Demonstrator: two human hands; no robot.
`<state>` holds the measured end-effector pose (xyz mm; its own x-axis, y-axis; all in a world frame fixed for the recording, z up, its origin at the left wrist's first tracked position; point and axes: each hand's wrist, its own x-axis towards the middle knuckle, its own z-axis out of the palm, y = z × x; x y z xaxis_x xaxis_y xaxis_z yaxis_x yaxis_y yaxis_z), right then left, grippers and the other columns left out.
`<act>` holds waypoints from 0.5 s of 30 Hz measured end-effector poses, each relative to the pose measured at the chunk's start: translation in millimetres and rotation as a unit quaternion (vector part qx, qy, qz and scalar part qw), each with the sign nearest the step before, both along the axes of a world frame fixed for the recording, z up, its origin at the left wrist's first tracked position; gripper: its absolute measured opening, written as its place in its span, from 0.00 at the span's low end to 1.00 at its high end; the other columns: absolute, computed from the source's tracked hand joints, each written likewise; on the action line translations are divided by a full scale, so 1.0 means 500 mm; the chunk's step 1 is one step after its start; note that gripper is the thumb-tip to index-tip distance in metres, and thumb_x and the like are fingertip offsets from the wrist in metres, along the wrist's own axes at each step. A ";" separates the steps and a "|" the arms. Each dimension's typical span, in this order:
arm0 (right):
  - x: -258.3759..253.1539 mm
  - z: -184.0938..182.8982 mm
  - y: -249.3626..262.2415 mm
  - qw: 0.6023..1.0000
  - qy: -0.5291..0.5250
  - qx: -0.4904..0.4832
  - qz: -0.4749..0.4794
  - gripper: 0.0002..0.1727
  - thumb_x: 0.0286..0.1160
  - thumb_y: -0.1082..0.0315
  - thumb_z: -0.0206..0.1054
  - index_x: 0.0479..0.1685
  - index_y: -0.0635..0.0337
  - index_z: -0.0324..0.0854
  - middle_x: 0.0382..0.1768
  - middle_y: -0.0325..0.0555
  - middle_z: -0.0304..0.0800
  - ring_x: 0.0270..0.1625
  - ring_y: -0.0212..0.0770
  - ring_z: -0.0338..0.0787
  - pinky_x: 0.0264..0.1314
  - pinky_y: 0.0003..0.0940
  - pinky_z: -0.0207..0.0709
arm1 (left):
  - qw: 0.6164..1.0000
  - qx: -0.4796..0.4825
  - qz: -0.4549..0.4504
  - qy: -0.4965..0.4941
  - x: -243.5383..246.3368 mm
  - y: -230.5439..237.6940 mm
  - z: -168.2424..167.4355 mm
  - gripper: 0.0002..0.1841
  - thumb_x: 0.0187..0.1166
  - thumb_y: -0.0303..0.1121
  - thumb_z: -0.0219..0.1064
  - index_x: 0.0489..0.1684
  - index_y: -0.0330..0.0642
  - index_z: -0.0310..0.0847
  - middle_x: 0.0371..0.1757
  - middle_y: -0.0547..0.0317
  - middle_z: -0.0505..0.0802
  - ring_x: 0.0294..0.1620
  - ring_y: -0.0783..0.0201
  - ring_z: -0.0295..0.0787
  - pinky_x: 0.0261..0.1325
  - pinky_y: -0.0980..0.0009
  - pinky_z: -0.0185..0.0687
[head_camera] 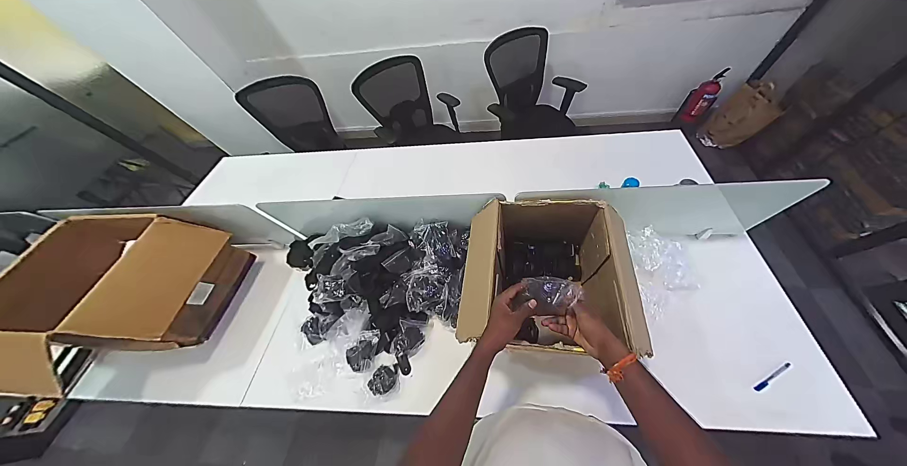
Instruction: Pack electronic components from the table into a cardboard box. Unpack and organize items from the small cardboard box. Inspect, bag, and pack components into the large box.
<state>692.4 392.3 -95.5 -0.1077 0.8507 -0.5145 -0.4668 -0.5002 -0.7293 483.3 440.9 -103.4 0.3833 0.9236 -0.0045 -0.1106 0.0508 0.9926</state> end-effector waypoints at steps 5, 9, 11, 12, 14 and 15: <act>-0.013 -0.003 0.008 0.995 -0.095 0.023 0.010 0.16 0.90 0.65 0.59 0.66 0.66 0.76 0.52 0.57 0.92 0.47 0.50 0.95 0.48 0.44 0.91 | 0.996 -0.027 0.084 -0.007 0.006 0.002 0.008 0.13 0.82 0.25 0.67 0.58 0.27 0.85 0.46 0.47 0.96 0.42 0.59 0.95 0.50 0.61 0.94; -0.013 -0.016 0.012 0.991 -0.102 0.074 -0.053 0.26 0.75 0.72 0.73 0.72 0.66 0.73 0.59 0.56 0.89 0.57 0.51 0.93 0.57 0.50 0.91 | 0.994 -0.001 0.104 0.017 0.007 0.004 -0.003 0.10 0.85 0.26 0.62 0.41 0.29 0.88 0.31 0.54 0.94 0.30 0.66 0.91 0.39 0.67 0.91; -0.010 -0.016 0.012 0.989 -0.095 0.098 -0.057 0.32 0.73 0.73 0.73 0.76 0.63 0.64 0.61 0.56 0.87 0.59 0.51 0.91 0.59 0.50 0.90 | 0.994 0.014 0.109 0.027 0.008 0.006 -0.012 0.12 0.86 0.26 0.60 0.37 0.30 0.89 0.30 0.55 0.93 0.29 0.67 0.90 0.38 0.67 0.90; -0.009 -0.014 0.011 0.989 -0.091 0.111 -0.047 0.34 0.74 0.72 0.72 0.79 0.60 0.60 0.63 0.55 0.87 0.60 0.50 0.91 0.60 0.49 0.89 | 0.993 0.018 0.111 0.030 0.009 0.007 -0.013 0.12 0.86 0.26 0.60 0.36 0.31 0.89 0.30 0.54 0.93 0.29 0.66 0.90 0.38 0.66 0.91; -0.009 -0.003 0.004 0.989 -0.072 0.127 -0.014 0.33 0.81 0.69 0.66 0.85 0.58 0.59 0.66 0.55 0.85 0.61 0.51 0.90 0.61 0.51 0.88 | 0.992 0.022 0.119 0.039 0.011 0.007 -0.017 0.11 0.85 0.26 0.63 0.34 0.31 0.88 0.28 0.54 0.93 0.27 0.65 0.90 0.36 0.66 0.91; -0.009 0.003 0.000 0.991 -0.050 0.122 0.002 0.29 0.86 0.68 0.60 0.86 0.57 0.60 0.67 0.56 0.84 0.62 0.53 0.90 0.62 0.54 0.88 | 0.991 0.024 0.122 0.046 0.011 0.008 -0.018 0.10 0.84 0.27 0.65 0.33 0.31 0.88 0.28 0.54 0.93 0.26 0.65 0.90 0.35 0.65 0.91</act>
<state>687.9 392.3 -93.8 -0.0703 0.9509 -0.3014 -0.3843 -0.3046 -0.8715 488.7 444.8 -112.5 0.1479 0.9888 0.0177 -0.0218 -0.0146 0.9997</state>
